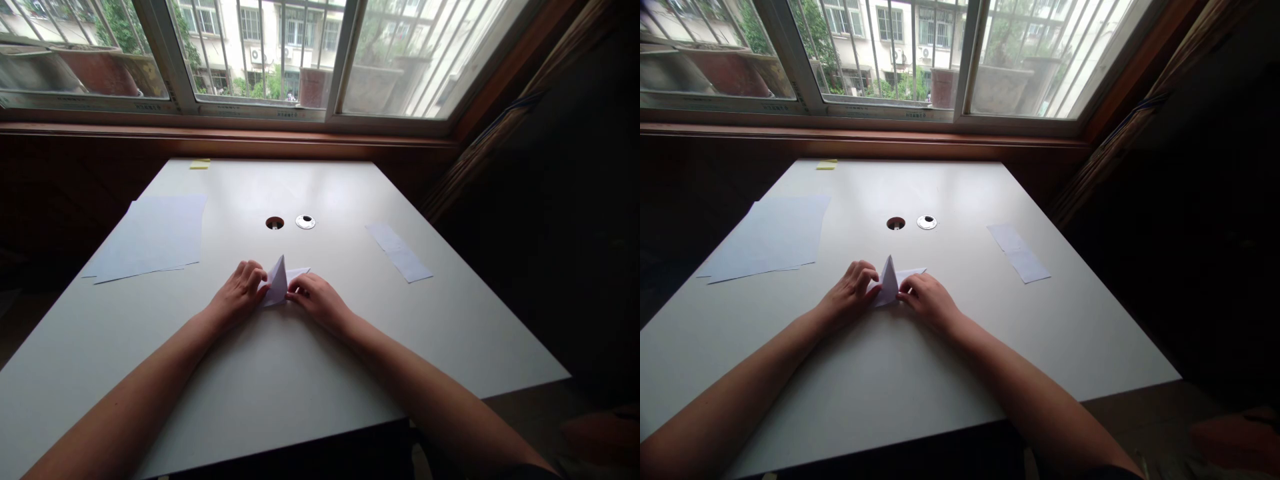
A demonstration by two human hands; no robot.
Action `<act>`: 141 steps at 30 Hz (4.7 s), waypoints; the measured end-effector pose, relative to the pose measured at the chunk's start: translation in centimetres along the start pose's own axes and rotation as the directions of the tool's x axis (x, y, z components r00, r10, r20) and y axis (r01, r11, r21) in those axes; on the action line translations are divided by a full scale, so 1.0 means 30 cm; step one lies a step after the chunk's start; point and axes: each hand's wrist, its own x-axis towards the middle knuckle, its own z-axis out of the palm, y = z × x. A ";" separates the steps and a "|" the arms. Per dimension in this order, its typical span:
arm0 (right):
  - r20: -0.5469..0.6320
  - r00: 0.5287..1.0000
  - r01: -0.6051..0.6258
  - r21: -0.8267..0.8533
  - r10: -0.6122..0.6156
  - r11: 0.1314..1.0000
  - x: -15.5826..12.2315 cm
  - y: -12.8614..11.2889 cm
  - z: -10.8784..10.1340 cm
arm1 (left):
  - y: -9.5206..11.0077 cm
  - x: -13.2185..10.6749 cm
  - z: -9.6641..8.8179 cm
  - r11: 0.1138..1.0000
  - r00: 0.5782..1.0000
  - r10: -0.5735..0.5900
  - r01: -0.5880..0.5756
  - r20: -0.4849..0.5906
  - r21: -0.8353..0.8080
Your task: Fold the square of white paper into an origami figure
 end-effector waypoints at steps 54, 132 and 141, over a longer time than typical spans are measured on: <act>0.030 0.996 0.078 0.003 -0.078 0.997 0.002 0.063 -0.034 | 0.079 0.145 -0.043 0.859 0.831 -0.340 0.465 0.441 -0.213; -0.078 0.996 -0.055 -0.105 0.047 0.993 0.017 0.054 -0.031 | 0.055 -0.038 -0.022 0.983 0.985 0.153 -0.143 0.081 -0.119; -0.061 0.998 0.017 -0.019 -0.018 1.000 0.009 0.129 -0.076 | 0.074 -0.053 -0.039 0.952 0.939 0.287 -0.259 0.191 -0.161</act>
